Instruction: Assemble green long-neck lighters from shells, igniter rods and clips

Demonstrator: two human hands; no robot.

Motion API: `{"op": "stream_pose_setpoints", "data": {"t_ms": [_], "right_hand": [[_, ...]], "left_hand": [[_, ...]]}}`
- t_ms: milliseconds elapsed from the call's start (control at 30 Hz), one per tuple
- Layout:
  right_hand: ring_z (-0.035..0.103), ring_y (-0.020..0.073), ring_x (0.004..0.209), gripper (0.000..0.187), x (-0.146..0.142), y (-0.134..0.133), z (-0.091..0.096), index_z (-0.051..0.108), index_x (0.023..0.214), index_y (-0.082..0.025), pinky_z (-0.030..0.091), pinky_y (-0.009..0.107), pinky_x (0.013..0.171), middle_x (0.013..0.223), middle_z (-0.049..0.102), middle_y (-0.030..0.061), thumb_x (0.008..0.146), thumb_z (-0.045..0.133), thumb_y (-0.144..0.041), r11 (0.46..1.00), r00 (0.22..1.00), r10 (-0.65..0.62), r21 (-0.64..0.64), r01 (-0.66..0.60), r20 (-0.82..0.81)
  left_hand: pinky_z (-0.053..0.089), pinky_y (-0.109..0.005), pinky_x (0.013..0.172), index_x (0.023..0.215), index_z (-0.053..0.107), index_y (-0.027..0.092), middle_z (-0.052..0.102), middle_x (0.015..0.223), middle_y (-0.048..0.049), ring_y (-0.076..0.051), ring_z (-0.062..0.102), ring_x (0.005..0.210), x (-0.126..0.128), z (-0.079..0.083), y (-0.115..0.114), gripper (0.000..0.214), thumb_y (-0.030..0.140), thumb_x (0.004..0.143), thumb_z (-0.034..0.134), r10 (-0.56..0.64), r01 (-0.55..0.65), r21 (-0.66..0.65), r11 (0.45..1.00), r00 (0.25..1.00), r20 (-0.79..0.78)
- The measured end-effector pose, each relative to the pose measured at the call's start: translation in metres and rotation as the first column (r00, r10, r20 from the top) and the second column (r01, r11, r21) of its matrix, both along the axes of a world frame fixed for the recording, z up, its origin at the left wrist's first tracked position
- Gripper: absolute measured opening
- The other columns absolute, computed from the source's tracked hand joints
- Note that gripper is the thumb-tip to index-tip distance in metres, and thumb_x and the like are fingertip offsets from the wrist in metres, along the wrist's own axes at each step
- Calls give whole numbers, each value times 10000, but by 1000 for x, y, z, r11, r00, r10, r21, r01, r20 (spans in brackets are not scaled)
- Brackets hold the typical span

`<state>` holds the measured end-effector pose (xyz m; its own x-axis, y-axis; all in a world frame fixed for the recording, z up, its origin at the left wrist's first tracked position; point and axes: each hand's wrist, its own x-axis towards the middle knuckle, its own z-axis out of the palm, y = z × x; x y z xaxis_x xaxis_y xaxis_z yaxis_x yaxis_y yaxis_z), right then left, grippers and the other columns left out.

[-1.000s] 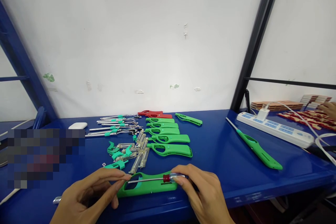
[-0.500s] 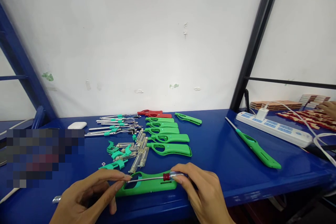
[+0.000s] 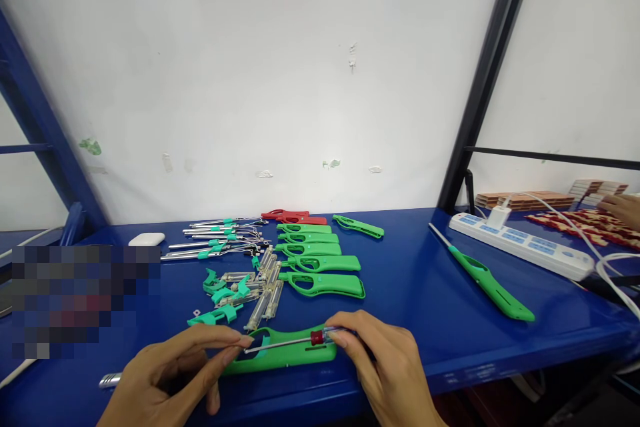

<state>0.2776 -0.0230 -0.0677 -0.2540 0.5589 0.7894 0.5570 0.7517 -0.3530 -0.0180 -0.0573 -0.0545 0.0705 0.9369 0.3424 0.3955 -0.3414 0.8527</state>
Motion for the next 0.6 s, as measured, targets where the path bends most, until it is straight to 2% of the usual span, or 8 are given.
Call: {"op": "stream_pose_setpoints", "data": {"t_ms": [167,333,600], "right_hand": [[831,151,690,222,-1,-1,2,763,1088,-286,632,166,709,892,864,-28,1156,564,-359,1000,1000,-15,12,15,-1],[824,132,663,274,-7,-2,9,744,1040,-281,602,146,641,851,852,-44,1168,539,-411,996,1000,-26,90,27,-14],[818,106,670,264,-7,-3,10,733,1039,-292,591,116,679,861,848,-66,1169,540,-415,996,999,-33,82,34,-25]], "left_hand": [[504,-197,524,1051,835,335,853,880,3,-115,679,500,0,0,1,236,513,1028,682,14,-14,1,1000,1000,-17],[478,-190,523,1051,834,340,820,763,23,-116,670,501,0,1,0,230,505,1034,675,8,-8,23,1000,999,-31],[465,-183,529,1038,827,334,779,683,40,-118,667,504,0,-1,0,234,500,1046,661,-9,10,28,1000,999,-42]]}}
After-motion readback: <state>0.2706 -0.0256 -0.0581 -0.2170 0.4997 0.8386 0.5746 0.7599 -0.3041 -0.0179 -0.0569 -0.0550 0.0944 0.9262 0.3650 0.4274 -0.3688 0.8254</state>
